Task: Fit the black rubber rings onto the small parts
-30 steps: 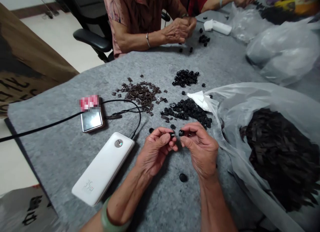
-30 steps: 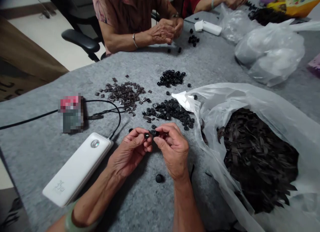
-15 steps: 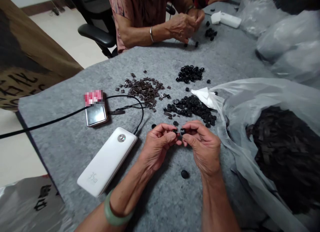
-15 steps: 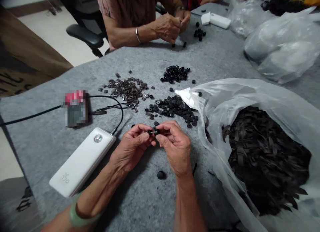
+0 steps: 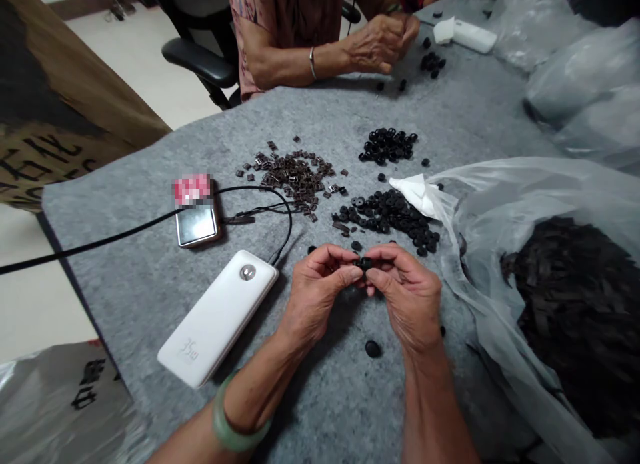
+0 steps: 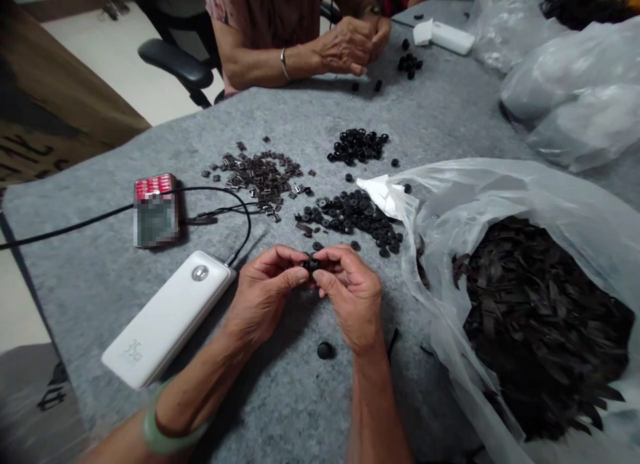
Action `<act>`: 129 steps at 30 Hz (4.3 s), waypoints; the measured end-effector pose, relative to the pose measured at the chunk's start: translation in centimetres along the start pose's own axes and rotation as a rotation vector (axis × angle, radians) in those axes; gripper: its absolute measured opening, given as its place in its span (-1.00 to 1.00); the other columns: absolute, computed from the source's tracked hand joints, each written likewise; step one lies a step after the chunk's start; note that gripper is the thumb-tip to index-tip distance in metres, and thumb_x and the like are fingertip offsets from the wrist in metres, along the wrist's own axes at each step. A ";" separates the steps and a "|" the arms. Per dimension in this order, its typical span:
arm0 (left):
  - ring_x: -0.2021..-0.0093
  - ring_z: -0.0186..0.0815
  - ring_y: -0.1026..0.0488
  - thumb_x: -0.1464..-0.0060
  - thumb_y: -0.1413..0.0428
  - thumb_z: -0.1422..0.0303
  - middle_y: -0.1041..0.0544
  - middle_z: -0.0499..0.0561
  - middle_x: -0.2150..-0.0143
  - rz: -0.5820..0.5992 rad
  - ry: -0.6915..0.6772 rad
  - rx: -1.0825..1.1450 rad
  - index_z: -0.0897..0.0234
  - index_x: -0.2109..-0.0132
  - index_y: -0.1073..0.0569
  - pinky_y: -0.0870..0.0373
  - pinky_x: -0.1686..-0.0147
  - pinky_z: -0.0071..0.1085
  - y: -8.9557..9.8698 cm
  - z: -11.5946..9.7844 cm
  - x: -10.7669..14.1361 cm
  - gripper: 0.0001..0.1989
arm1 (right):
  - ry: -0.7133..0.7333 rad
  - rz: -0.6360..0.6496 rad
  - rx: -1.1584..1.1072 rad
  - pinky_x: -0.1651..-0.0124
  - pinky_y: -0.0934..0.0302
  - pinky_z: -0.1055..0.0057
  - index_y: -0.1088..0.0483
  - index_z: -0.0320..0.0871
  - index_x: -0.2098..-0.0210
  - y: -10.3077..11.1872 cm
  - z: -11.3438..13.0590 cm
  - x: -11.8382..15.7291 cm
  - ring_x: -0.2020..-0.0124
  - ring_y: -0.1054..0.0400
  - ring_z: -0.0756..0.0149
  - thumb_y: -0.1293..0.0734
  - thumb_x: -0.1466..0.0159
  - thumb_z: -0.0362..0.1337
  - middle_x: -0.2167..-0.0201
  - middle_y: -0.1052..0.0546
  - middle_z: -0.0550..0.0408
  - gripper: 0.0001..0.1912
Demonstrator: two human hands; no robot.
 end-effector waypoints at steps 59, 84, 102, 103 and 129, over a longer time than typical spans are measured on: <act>0.32 -0.41 -0.50 0.01 -0.36 0.43 -0.55 -0.04 0.33 0.084 -0.197 -0.265 0.26 0.38 -0.58 -0.48 0.26 -0.45 0.0 -1.6 0.1 -0.91 | -0.053 0.023 -0.131 0.65 -0.30 0.60 -0.58 -0.24 0.25 -0.2 0.0 0.1 0.61 -0.38 0.53 -0.49 -0.17 -0.25 0.49 -0.52 0.15 -0.80; 0.38 -0.45 -0.44 0.01 -0.37 0.44 -0.50 -0.08 0.39 0.122 -0.217 -0.307 0.20 0.24 -0.63 -0.44 0.34 -0.50 -0.2 -2.5 -0.1 -0.85 | -0.113 -0.055 -0.185 0.64 -0.13 0.69 -0.54 -0.20 0.23 -1.2 -1.5 0.7 0.63 -0.24 0.64 -0.45 -0.23 -0.11 0.56 -0.39 0.21 -0.73; 0.32 -0.35 -0.43 -0.07 -0.36 0.31 -0.53 0.01 0.33 0.277 -0.479 -0.741 0.18 0.23 -0.62 -0.36 0.27 -0.42 -2.2 -4.7 0.8 -0.88 | -0.408 0.016 -0.408 0.73 0.02 0.67 -0.32 -0.26 0.48 -2.1 -2.7 0.7 0.76 -0.10 0.65 -0.59 0.04 -0.03 0.67 -0.35 0.26 -0.50; 0.32 -0.35 -0.42 -0.08 -0.35 0.32 -0.53 0.00 0.33 0.280 -0.507 -0.771 0.19 0.22 -0.62 -0.35 0.27 -0.42 -2.3 -4.8 1.0 -0.88 | -0.404 0.020 -0.402 0.72 0.02 0.67 -0.32 -0.27 0.47 -2.1 -2.6 0.7 0.76 -0.10 0.65 -0.59 0.03 -0.03 0.67 -0.35 0.26 -0.51; 0.34 -0.41 -0.56 -0.03 -0.37 0.37 -0.59 -0.05 0.30 0.126 -0.215 -0.327 0.24 0.23 -0.55 -0.52 0.28 -0.50 0.1 -2.2 0.0 -0.83 | -0.199 -0.110 -0.105 0.60 0.00 0.68 -0.30 -0.21 0.25 0.0 -0.9 0.2 0.65 -0.12 0.69 -0.40 -0.21 0.01 0.53 -0.33 0.27 -0.60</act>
Point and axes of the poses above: each hand's wrist, its own x-axis away from the middle knuckle, its own y-axis out of the back of the hand, z = x × y, the point moved 10 cm from there along -x, towards the middle knuckle
